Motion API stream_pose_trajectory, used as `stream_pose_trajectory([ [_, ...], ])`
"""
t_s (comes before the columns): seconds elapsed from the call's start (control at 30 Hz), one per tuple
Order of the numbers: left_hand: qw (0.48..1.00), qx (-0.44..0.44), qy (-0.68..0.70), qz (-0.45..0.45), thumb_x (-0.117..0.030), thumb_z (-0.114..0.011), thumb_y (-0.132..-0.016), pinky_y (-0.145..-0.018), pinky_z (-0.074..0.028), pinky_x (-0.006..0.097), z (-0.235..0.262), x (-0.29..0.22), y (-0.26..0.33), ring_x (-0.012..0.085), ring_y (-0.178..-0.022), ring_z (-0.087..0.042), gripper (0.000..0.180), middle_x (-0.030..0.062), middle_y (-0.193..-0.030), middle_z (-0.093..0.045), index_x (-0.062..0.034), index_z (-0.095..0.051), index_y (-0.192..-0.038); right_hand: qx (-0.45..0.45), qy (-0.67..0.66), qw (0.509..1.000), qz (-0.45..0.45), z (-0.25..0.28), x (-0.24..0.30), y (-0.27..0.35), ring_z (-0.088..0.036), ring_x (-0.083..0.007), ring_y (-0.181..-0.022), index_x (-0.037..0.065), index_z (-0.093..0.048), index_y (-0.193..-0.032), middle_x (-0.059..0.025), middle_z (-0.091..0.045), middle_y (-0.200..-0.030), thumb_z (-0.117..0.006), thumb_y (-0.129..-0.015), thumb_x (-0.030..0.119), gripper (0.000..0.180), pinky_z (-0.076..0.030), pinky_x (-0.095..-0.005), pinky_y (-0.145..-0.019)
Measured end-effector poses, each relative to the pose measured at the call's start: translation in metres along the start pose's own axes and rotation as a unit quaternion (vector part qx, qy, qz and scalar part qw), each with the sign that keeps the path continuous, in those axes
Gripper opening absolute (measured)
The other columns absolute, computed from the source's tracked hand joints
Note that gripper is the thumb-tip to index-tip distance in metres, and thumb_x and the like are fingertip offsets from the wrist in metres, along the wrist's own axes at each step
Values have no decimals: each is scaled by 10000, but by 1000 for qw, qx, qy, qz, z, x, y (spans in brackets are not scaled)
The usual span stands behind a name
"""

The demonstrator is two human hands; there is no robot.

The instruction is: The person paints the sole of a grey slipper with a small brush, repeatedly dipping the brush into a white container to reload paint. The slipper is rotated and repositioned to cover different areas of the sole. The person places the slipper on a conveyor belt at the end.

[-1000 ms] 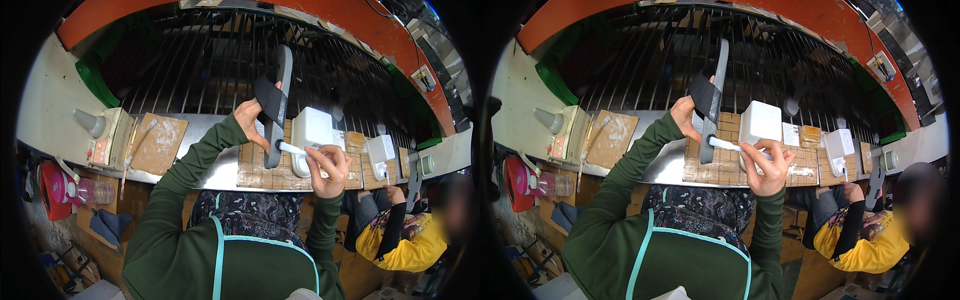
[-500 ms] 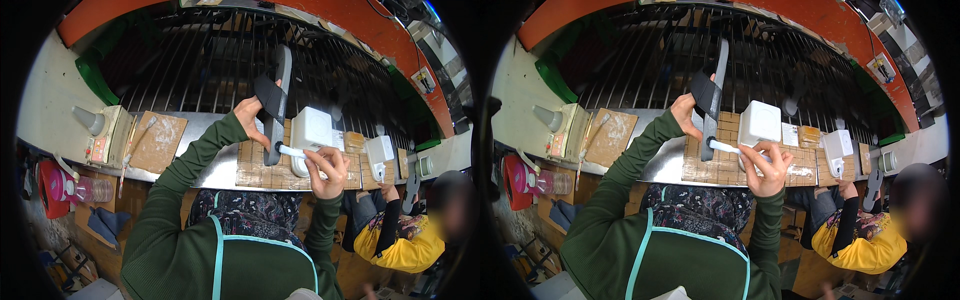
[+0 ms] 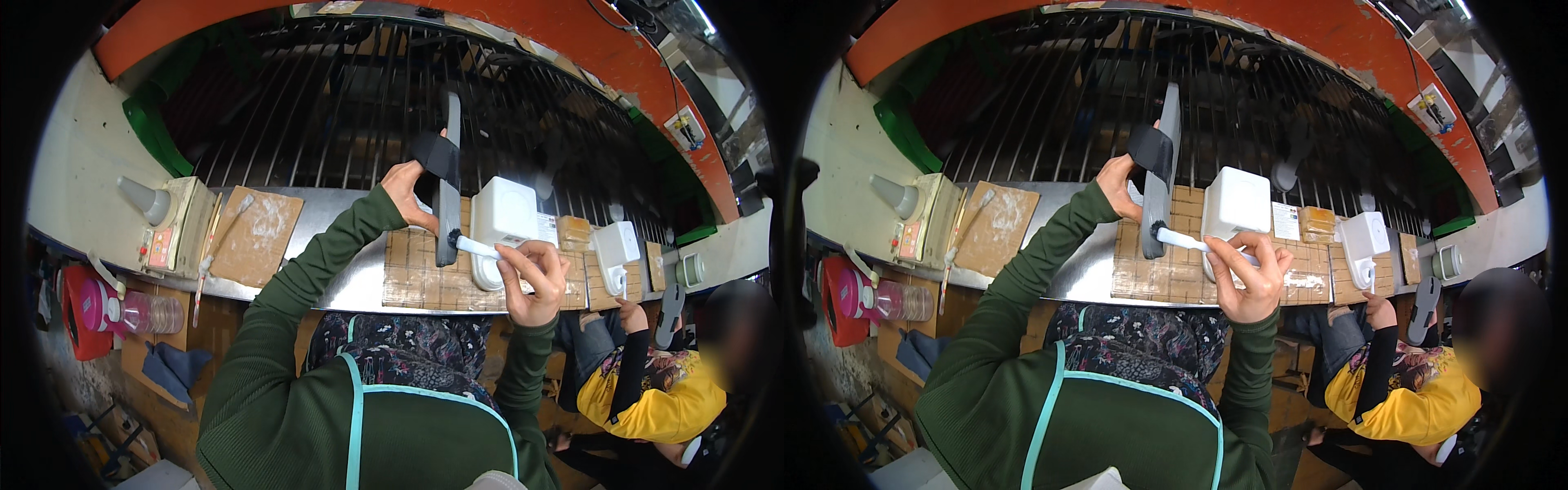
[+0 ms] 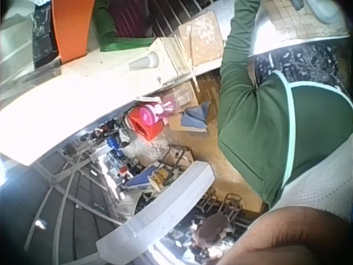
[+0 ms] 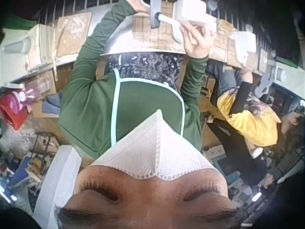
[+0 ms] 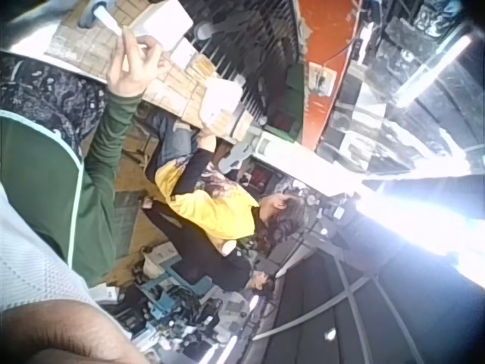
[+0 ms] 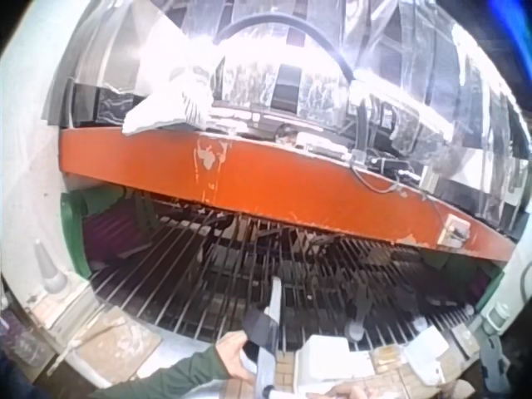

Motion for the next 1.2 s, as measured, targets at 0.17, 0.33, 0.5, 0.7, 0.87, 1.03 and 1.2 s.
stream_pose_trajectory([
  [0.17,998,-3,7,55,-365,-911,-471,-1017,-395,362,-6,8,-1,303,-1200,-529,1234,221,-1320,-512,15,-251,-1443,-13,1,1000,-2,4,2,-2,-481,-136,-676,138,-748,-948,-8,-590,-822,-757,-713,96,239,-271,-311,-719],
  [0.33,994,-40,45,94,-331,-884,-503,-1008,-409,372,-9,11,0,316,-1164,-550,1056,224,-1254,-551,22,-377,-1358,-29,-4,1000,6,8,5,-8,-484,-136,-681,135,-747,-945,-10,-591,-825,-760,-707,88,243,-277,-311,-724],
  [0.5,987,-62,71,133,-318,-867,-564,-1000,-423,384,-10,8,0,306,-1146,-559,896,208,-1221,-566,50,-454,-1269,-39,4,999,7,13,10,-13,-487,-140,-685,134,-746,-951,-12,-592,-830,-763,-704,87,252,-286,-312,-729],
  [0.7,952,-27,179,247,-315,-804,-707,-968,-474,371,-16,6,3,262,-1116,-576,778,186,-1210,-565,64,-435,-1278,-45,-3,999,11,16,12,-19,-489,-139,-692,140,-747,-960,-12,-590,-831,-767,-705,92,260,-289,-314,-725],
  [0.87,947,-47,228,220,-484,-744,-768,-903,-515,341,-19,3,5,230,-1051,-608,813,181,-1207,-563,61,-430,-1284,-54,4,998,38,19,19,-25,-495,-136,-694,148,-747,-964,-11,-589,-831,-769,-702,85,270,-288,-312,-723],
  [1.03,930,-52,290,219,-597,-699,-743,-805,-536,293,-27,15,11,171,-930,-629,846,141,-1089,-620,48,-453,-1232,-55,15,996,66,23,26,-36,-506,-135,-699,153,-744,-976,-11,-592,-836,-770,-699,80,288,-287,-316,-727],
  [1.2,872,-27,413,262,-629,-611,-797,-704,-543,273,-41,19,18,136,-841,-628,764,92,-991,-642,7,-476,-1199,-58,11,995,83,25,32,-42,-509,-136,-699,155,-743,-979,-10,-594,-832,-772,-694,79,296,-287,-318,-731],
])
Point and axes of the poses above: each hand's wrist, its own y-axis away from the middle knuckle, its own z-axis out of the back of the hand, x = y × z, the point moved 5 cm from there along -y, towards the middle knuckle
